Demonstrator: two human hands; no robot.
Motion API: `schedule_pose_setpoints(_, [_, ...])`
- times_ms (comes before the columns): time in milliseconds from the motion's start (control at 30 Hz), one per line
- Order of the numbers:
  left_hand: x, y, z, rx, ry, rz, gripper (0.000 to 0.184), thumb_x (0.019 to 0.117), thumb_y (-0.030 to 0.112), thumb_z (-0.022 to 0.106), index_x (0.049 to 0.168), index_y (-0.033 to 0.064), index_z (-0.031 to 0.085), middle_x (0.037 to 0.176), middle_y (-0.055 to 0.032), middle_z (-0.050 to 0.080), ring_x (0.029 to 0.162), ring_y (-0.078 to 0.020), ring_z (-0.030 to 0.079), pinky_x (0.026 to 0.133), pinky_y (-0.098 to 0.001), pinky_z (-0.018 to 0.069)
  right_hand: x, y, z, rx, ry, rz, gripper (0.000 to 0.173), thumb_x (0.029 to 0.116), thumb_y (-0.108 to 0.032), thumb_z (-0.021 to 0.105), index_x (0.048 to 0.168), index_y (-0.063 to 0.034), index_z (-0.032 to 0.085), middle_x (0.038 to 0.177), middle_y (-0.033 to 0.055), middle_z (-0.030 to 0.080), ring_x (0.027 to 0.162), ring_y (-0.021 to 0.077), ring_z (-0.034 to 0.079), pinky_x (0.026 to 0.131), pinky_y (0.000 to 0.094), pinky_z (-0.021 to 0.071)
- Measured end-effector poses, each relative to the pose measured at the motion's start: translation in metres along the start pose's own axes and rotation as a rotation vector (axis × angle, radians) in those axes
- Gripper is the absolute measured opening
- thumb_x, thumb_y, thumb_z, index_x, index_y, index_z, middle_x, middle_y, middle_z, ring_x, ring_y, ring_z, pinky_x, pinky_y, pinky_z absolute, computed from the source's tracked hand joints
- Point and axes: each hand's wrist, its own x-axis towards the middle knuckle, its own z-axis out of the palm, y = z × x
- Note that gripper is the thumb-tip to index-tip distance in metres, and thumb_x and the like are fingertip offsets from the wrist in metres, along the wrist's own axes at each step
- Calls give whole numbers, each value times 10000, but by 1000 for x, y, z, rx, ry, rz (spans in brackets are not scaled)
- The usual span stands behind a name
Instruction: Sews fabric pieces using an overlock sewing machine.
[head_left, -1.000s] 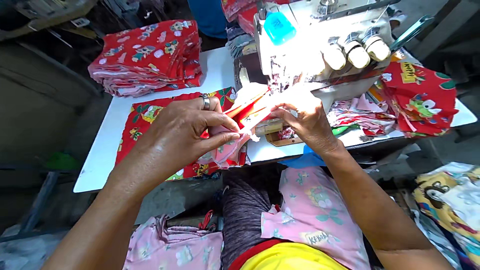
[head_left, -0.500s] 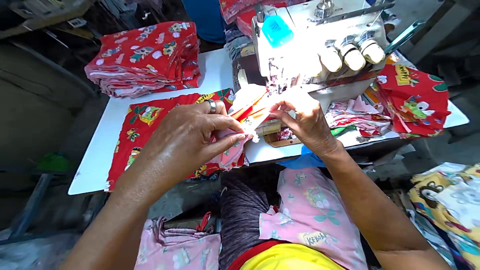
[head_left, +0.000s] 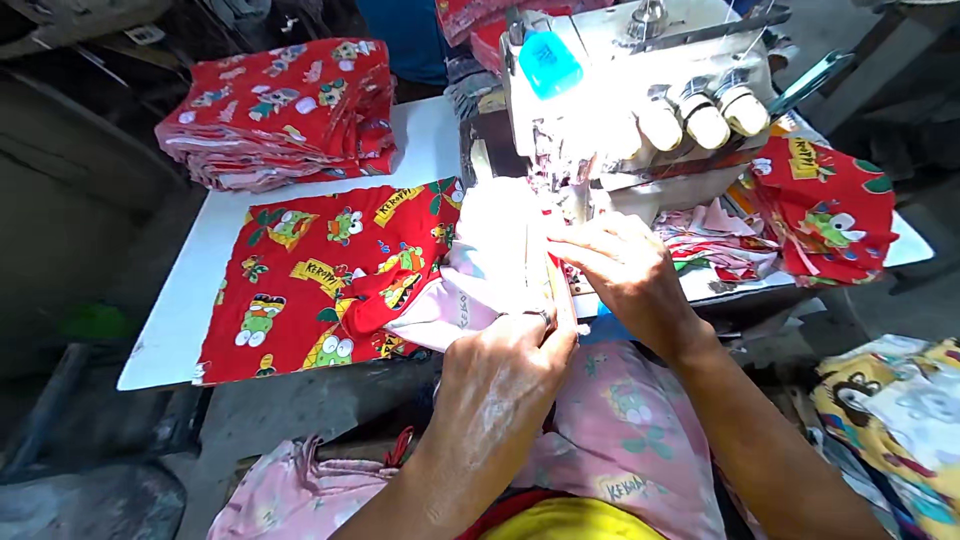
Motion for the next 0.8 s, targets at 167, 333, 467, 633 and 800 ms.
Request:
schedule_pose_setpoints(167, [0, 4, 3, 31, 3, -23, 241, 999, 282, 589, 954, 174, 800, 708, -41, 613, 571, -188, 579, 462, -297, 373, -2, 1, 3, -7, 18, 3, 274, 987, -13, 594, 1165, -99, 783, 1208, 64, 739, 1068, 244, 663, 886, 364, 498])
schedule_pose_setpoints(333, [13, -2, 6, 58, -9, -55, 224, 992, 275, 606, 960, 188, 809, 698, -30, 599, 570, -180, 563, 467, -302, 355, 1, 6, 6, 1, 32, 17, 264, 981, -10, 598, 1150, -87, 785, 1197, 71, 744, 1074, 257, 668, 907, 372, 501])
schedule_pose_setpoints(467, [20, -3, 10, 74, -22, -64, 222, 995, 270, 607, 951, 182, 807, 703, -34, 587, 584, -185, 562, 470, -302, 344, 4, 10, 9, 9, 45, 26, 250, 978, -11, 604, 1138, -76, 785, 1193, 88, 743, 1083, 260, 674, 941, 379, 500])
schedule_pose_setpoints(633, [21, -5, 11, 92, -52, -70, 223, 996, 278, 603, 966, 187, 805, 718, -29, 595, 593, -179, 565, 477, -301, 351, 4, 12, 10, 23, 50, 36, 260, 974, -10, 609, 1150, -86, 785, 1195, 86, 741, 1085, 258, 668, 943, 383, 491])
schedule_pose_setpoints(800, [42, -15, 11, 125, -44, -66, 195, 974, 248, 632, 1022, 147, 791, 725, -48, 558, 556, -196, 511, 464, -316, 314, 7, 14, 11, 47, 39, 96, 259, 966, -20, 602, 1151, -77, 775, 1221, 136, 711, 1120, 304, 645, 940, 423, 487])
